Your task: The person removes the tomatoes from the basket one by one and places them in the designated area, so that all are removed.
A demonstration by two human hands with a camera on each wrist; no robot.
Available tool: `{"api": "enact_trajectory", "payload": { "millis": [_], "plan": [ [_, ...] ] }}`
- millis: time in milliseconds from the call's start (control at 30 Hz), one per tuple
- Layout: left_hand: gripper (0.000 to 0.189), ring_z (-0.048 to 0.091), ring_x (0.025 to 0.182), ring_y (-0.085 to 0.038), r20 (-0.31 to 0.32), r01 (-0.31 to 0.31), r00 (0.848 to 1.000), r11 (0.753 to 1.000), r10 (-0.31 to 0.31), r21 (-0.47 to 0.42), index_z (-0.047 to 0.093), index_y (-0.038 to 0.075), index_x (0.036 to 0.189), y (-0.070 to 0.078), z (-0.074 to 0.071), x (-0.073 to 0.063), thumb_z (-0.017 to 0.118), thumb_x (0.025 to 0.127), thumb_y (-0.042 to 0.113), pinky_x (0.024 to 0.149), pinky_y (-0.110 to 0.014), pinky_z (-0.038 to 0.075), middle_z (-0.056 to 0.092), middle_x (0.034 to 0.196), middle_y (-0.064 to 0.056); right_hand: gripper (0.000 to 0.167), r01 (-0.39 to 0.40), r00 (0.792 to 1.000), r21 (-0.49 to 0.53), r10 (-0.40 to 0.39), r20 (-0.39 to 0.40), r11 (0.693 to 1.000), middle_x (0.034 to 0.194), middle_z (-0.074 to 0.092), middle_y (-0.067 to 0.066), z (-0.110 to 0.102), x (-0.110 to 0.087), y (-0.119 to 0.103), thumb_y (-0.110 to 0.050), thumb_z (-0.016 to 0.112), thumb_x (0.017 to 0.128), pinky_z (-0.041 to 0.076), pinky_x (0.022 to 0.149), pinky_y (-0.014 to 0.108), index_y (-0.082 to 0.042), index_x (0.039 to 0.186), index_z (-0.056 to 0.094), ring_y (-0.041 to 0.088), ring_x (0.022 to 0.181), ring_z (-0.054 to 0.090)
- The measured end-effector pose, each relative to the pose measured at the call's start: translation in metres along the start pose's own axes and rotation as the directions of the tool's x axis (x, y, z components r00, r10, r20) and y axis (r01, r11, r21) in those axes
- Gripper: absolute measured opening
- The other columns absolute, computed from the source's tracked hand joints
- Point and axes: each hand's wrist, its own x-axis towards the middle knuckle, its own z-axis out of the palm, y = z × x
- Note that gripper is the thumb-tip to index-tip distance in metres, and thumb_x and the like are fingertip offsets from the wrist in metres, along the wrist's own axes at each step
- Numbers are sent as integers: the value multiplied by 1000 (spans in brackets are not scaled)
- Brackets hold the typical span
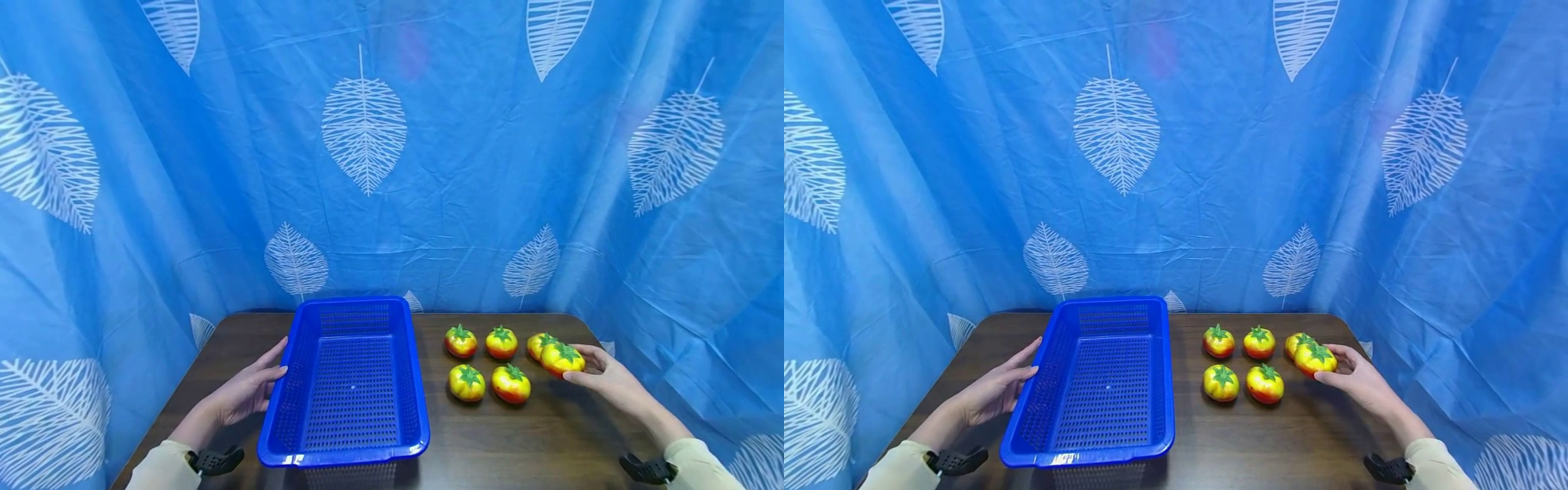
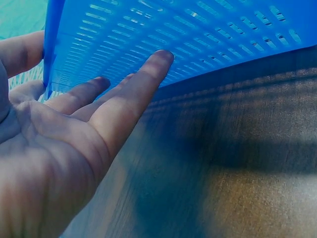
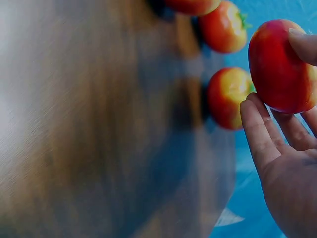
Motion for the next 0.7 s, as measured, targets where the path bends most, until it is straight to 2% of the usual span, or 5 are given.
{"api": "enact_trajectory", "payload": {
  "millis": [133, 367, 700],
  "plan": [
    [75, 57, 128, -44, 0, 1, 1000, 1000, -1, -3, -11, 32, 164, 0, 0, 0, 42, 111, 30, 96, -61, 52, 24, 160, -33, 81, -35, 999, 29, 35, 23, 999, 147, 38, 37, 0, -4, 14, -36, 70, 99, 58, 90, 35, 10, 150, 28, 51, 130, 47],
    [74, 57, 128, -44, 10, 1, 1000, 1000, 0, -20, -10, 31, 164, 1, 0, 0, 41, 112, 29, 96, -60, 52, 24, 160, -33, 79, -70, 997, -1, 70, 27, 998, 145, 42, 36, 3, -7, 29, -36, 70, 99, 54, 83, 23, 10, 150, 31, 47, 126, 52],
    [73, 57, 127, -43, 20, -3, 1000, 1000, 4, -23, -10, 31, 164, 1, 0, -2, 41, 112, 28, 96, -60, 52, 25, 159, -33, 80, -85, 994, -3, 86, 66, 996, 144, 46, 34, 8, -10, 39, -36, 70, 98, 53, 85, 26, 10, 151, 31, 45, 128, 51]
  ]
}}
